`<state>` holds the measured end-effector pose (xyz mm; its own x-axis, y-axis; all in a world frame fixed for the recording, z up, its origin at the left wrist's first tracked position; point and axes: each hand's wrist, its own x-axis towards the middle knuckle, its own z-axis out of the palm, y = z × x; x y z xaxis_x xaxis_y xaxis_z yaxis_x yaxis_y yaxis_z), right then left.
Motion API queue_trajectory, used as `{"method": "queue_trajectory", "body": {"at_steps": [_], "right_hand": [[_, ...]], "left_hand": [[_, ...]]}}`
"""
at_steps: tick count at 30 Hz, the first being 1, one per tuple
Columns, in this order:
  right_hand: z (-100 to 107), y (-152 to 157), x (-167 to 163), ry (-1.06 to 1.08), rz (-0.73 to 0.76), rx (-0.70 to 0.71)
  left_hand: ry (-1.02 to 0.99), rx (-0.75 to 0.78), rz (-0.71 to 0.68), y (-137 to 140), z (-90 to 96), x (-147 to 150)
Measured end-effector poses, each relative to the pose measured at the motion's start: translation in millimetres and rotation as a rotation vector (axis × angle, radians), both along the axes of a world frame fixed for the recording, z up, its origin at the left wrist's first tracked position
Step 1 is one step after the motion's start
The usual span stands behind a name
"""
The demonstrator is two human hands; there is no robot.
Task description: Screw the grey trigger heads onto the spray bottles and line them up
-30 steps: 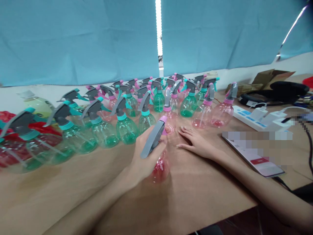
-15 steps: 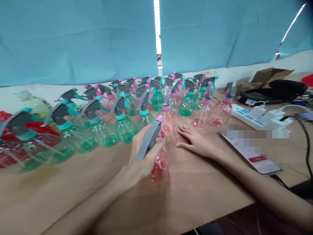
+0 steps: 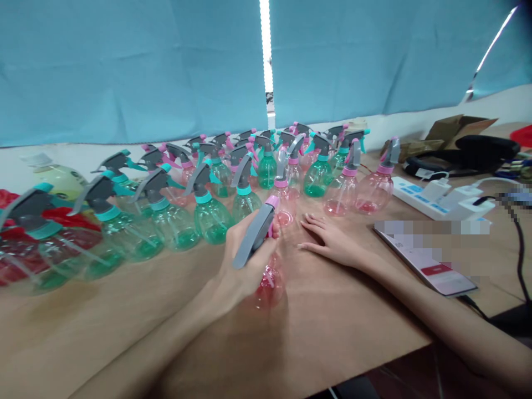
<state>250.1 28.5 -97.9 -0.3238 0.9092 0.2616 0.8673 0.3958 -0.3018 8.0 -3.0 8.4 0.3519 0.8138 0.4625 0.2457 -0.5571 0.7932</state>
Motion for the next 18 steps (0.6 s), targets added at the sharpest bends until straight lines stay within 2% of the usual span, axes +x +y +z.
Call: {"method": "queue_trajectory", "body": {"at_steps": [18], "right_hand": [[2.0, 0.1, 0.9, 0.036, 0.015, -0.014]], "left_hand": [[-0.017, -0.001, 0.040, -2.3, -2.0, -0.7]]}}
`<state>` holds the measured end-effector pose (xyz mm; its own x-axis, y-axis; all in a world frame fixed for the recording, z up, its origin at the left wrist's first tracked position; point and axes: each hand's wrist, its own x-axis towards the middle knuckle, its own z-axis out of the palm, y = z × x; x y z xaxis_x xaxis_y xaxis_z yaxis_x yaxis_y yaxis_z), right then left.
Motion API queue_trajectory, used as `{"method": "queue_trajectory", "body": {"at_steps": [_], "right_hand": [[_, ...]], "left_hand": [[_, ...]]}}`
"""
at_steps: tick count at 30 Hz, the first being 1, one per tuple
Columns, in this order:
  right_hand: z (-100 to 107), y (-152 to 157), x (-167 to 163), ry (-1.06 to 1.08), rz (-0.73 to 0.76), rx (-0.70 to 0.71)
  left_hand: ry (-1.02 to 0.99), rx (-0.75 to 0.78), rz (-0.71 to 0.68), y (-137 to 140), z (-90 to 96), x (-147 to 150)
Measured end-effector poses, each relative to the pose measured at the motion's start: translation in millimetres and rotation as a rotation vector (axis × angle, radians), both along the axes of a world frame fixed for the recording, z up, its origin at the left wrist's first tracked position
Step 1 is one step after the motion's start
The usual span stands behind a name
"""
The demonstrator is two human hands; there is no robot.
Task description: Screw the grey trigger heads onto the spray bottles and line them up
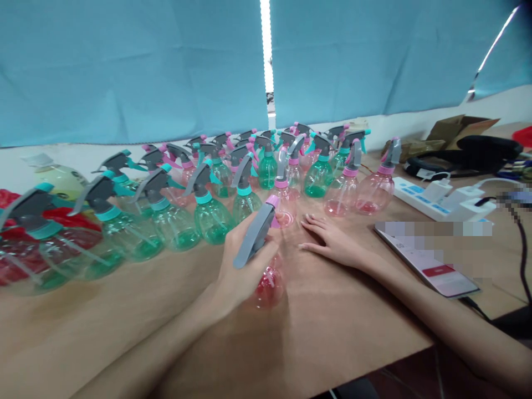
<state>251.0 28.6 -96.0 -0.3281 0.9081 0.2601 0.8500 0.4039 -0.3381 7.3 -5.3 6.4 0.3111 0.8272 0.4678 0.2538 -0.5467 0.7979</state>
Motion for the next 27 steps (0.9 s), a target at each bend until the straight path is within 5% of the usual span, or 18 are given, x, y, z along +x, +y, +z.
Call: {"method": "queue_trajectory", "body": {"at_steps": [27], "right_hand": [[-3.0, 0.6, 1.8, 0.008, -0.001, 0.023]], "left_hand": [[0.007, 0.012, -0.020, 1.9, 4.7, 1.4]]}}
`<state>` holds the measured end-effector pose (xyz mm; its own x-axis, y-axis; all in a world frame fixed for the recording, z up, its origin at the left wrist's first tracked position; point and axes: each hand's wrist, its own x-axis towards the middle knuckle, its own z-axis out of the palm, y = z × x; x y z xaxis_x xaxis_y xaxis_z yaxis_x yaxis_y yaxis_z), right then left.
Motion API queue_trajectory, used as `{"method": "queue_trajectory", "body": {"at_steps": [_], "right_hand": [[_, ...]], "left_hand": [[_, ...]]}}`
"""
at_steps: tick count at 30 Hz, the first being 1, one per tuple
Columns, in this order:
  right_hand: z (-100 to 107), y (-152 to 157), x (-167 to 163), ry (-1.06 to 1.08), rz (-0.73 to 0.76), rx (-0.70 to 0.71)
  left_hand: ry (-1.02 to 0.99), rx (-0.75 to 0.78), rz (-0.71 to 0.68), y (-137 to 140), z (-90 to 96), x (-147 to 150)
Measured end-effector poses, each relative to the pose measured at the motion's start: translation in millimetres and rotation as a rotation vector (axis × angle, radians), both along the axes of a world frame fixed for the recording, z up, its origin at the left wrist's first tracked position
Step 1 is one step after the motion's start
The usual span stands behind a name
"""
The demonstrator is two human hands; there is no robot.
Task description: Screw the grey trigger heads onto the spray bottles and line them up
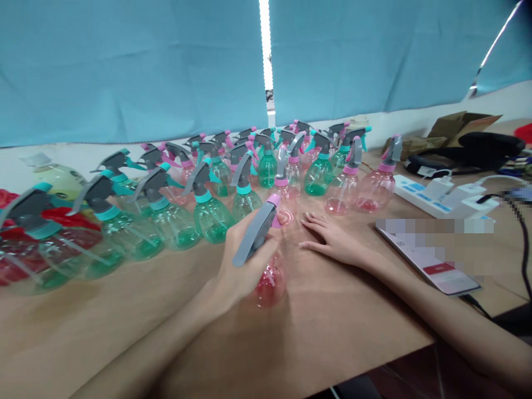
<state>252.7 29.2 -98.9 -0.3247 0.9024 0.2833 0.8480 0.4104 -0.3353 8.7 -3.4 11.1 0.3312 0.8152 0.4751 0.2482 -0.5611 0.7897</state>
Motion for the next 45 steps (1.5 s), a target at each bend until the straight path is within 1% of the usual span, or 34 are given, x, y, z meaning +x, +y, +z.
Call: {"method": "queue_trajectory", "body": {"at_steps": [6, 14, 26, 30, 37, 42, 45], "right_hand": [[1.6, -0.3, -0.7, -0.035, -0.006, -0.029], [-0.5, -0.1, -0.7, -0.002, -0.008, -0.006], [1.3, -0.2, -0.7, -0.024, -0.002, -0.006], [0.7, 0.1, 0.2, -0.032, -0.012, -0.029], [0.2, 0.1, 0.5, -0.018, -0.009, -0.031], [1.2, 0.5, 0.2, -0.029, -0.003, -0.040], [0.8, 0.6, 0.5, -0.033, -0.003, -0.039]], "left_hand": [[0.004, 0.009, -0.008, -1.1, 4.6, 1.5], [-0.001, -0.059, -0.015, -0.1, 0.4, -0.4], [-0.005, -0.041, -0.039, 1.9, 0.3, -0.8], [-0.009, -0.033, -0.020, 1.5, 1.3, 0.4], [-0.039, 0.000, -0.012, 0.2, -3.2, 2.8], [-0.060, -0.005, -0.033, 0.4, -4.9, 2.7], [-0.056, -0.002, -0.021, 0.2, -4.2, 2.6]]}}
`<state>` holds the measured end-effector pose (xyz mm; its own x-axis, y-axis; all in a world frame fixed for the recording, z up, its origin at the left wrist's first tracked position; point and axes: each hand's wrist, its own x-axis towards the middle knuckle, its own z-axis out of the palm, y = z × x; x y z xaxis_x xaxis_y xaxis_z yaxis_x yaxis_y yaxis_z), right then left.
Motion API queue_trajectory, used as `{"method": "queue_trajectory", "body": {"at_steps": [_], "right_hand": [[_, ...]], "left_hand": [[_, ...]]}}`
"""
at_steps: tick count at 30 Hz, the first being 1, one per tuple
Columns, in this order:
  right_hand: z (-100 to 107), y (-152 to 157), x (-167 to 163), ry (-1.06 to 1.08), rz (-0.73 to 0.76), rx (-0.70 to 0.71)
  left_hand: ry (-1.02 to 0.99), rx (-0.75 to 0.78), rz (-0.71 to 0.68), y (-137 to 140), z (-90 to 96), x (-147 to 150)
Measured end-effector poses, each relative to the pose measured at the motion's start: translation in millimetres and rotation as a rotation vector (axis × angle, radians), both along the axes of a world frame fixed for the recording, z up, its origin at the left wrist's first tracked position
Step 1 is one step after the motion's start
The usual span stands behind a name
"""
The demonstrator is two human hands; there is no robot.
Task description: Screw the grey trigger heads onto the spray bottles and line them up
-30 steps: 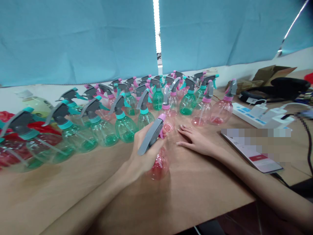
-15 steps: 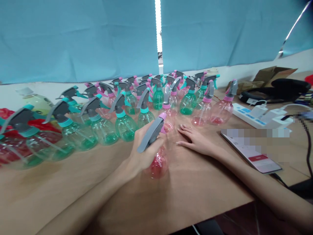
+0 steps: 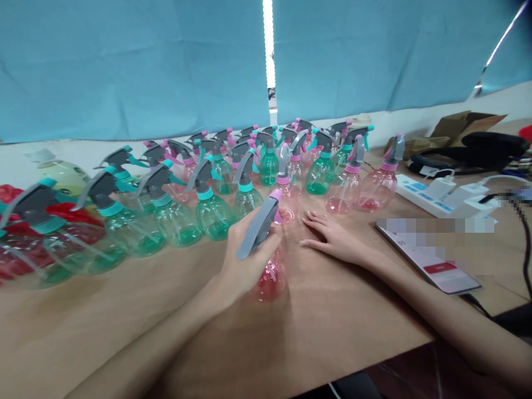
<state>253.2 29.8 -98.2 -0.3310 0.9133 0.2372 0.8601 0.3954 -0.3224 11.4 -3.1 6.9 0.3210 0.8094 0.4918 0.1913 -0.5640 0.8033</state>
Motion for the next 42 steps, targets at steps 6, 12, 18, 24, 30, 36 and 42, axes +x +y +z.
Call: {"method": "queue_trajectory", "body": {"at_steps": [6, 12, 18, 24, 30, 36, 42], "right_hand": [[-0.2, -0.5, 0.1, 0.003, 0.000, 0.023], [-0.6, 0.3, 0.3, 0.004, 0.002, 0.034], [1.2, -0.5, -0.4, 0.005, 0.011, 0.023], [3.2, -0.8, -1.6, -0.018, 0.006, 0.009], [3.0, -0.6, -1.3, 0.003, 0.010, 0.017], [3.3, -0.8, -1.7, -0.003, 0.001, 0.008], [2.2, -0.3, -0.6, -0.017, 0.011, 0.007]], "left_hand": [[0.012, -0.016, 0.021, -1.1, 2.1, 1.4], [0.017, -0.017, 0.029, -0.7, 2.0, 1.5], [0.050, 0.012, 0.053, 0.2, 4.3, 1.3], [0.069, 0.055, 0.063, 0.9, 6.1, 1.2], [0.077, 0.055, 0.042, 3.5, 2.2, -1.1], [0.075, 0.057, 0.045, 3.0, 3.8, -1.1], [0.067, -0.003, 0.014, 3.0, 6.6, -3.1]]}}
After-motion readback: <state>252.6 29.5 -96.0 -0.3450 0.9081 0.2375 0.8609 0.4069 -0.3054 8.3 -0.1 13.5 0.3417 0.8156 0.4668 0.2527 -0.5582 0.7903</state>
